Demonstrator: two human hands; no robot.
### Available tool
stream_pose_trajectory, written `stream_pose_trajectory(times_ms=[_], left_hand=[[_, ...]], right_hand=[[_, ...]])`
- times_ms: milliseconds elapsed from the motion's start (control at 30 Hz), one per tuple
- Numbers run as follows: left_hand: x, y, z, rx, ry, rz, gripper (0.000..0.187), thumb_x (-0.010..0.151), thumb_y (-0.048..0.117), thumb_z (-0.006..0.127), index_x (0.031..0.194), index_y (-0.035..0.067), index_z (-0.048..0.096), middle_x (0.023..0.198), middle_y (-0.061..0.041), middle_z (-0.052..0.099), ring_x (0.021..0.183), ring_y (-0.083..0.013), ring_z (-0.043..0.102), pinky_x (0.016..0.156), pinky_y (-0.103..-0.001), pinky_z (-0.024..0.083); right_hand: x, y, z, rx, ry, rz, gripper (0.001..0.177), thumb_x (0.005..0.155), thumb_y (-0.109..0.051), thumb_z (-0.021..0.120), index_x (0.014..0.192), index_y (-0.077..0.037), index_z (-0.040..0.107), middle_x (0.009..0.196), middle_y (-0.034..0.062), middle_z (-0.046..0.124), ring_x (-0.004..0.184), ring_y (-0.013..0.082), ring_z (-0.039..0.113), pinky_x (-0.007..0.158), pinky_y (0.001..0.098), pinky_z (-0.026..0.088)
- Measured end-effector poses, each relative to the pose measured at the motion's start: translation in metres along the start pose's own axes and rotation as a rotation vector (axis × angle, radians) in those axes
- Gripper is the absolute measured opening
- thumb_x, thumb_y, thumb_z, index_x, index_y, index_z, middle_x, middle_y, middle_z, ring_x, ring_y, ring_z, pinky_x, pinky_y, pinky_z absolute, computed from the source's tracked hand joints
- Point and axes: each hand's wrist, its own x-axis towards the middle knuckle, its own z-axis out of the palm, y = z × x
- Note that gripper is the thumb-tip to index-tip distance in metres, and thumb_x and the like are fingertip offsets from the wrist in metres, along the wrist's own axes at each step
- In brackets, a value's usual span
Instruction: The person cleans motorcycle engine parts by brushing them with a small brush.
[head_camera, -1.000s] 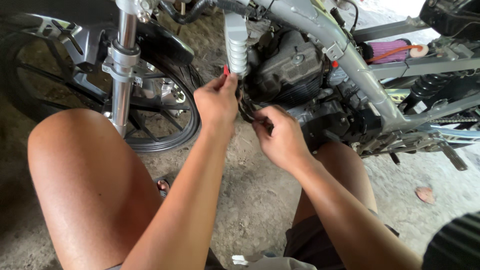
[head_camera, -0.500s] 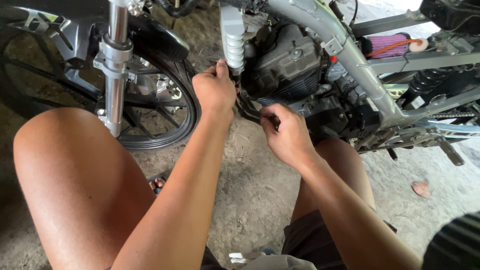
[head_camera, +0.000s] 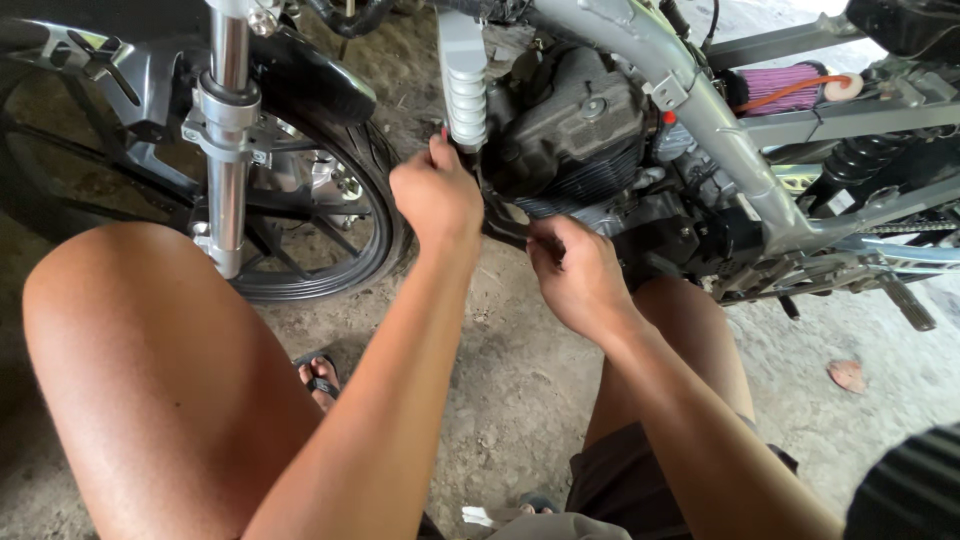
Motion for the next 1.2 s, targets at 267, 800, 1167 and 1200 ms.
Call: stream_pose_trajectory(times_ms=[267, 800, 1167, 1200], left_hand=[[-0.002, -0.003, 0.000, -0.177, -0.051, -0.090, 0.040, 0.100, 0.022, 0.057, 0.076, -0.008, 0.067, 0.058, -0.007, 0.060, 0.052, -0.0132, 0.051, 0.051, -0.037, 0.044], [0.016, -0.013, 0.013, -0.261, -0.096, -0.220, 0.037, 0.100, 0.020, 0.059, 0.074, -0.006, 0.068, 0.057, 0.000, 0.055, 0.049, -0.0092, 0.045, 0.045, -0.033, 0.037], [0.008, -0.013, 0.009, -0.245, -0.071, -0.125, 0.040, 0.102, 0.021, 0.058, 0.078, -0.009, 0.068, 0.059, -0.002, 0.055, 0.050, -0.0095, 0.044, 0.046, -0.034, 0.037], [0.014, -0.011, 0.012, -0.286, -0.078, -0.193, 0.038, 0.100, 0.021, 0.058, 0.078, -0.008, 0.069, 0.059, -0.001, 0.056, 0.050, -0.0093, 0.045, 0.045, -0.034, 0.038]], right_hand=[[-0.006, 0.006, -0.005, -0.012, -0.002, -0.003, 0.017, 0.092, -0.009, 0.068, 0.108, -0.002, 0.071, 0.100, 0.0166, 0.076, 0.088, 0.0300, 0.075, 0.076, 0.0366, 0.057], [-0.005, 0.012, -0.009, 0.055, 0.029, 0.030, 0.019, 0.090, -0.008, 0.069, 0.108, -0.002, 0.071, 0.100, 0.0157, 0.076, 0.090, 0.0286, 0.076, 0.078, 0.0359, 0.058], [-0.006, 0.021, -0.012, 0.026, 0.005, 0.073, 0.020, 0.091, -0.009, 0.068, 0.110, -0.002, 0.070, 0.100, 0.0154, 0.076, 0.087, 0.0282, 0.076, 0.077, 0.0359, 0.058], [-0.005, 0.021, -0.012, 0.048, 0.010, 0.081, 0.021, 0.091, -0.010, 0.068, 0.110, -0.002, 0.070, 0.100, 0.0150, 0.076, 0.087, 0.0275, 0.076, 0.076, 0.0356, 0.059]])
